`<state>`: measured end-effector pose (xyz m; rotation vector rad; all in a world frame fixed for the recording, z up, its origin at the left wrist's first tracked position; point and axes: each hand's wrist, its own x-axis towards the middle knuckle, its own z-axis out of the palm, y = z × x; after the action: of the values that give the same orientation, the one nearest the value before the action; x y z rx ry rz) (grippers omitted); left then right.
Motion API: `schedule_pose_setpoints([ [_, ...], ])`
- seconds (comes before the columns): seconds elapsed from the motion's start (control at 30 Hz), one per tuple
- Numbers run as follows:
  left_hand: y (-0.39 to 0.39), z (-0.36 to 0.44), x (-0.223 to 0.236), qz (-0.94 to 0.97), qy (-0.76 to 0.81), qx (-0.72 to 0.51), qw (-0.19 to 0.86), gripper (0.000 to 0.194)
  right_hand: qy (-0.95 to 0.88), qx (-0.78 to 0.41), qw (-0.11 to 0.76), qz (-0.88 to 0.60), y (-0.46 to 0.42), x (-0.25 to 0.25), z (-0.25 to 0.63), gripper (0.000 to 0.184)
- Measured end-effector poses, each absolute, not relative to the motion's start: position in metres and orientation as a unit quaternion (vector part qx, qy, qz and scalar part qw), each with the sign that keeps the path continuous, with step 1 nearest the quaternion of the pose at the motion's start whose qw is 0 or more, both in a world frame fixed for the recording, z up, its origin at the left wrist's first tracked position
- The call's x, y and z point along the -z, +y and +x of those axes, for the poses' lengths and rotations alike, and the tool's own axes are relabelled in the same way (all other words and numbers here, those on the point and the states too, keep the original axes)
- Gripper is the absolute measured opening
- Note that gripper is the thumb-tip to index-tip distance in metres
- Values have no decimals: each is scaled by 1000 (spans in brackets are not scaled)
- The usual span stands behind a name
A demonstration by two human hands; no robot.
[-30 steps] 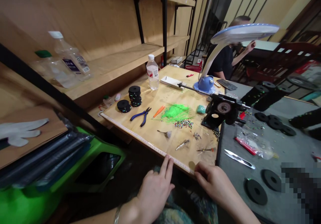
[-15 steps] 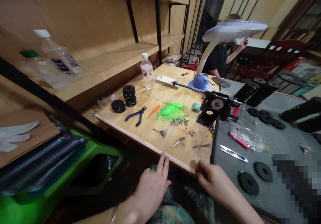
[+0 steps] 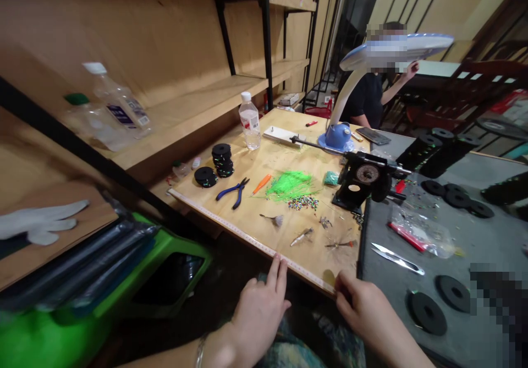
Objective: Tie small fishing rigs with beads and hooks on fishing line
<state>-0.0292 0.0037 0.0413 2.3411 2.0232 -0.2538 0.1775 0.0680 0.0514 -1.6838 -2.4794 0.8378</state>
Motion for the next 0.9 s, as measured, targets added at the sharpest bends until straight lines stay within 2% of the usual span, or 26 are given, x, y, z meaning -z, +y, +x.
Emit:
schedule_pose_setpoints([
  [0.37,4,-28,-38,751,654,91,9,73,-822,-233,6,-519,70,-35,183,16],
  [0.9,4,-30,-45,749,652,119,22,65,-803,-234,22,-548,62,-54,178,14],
])
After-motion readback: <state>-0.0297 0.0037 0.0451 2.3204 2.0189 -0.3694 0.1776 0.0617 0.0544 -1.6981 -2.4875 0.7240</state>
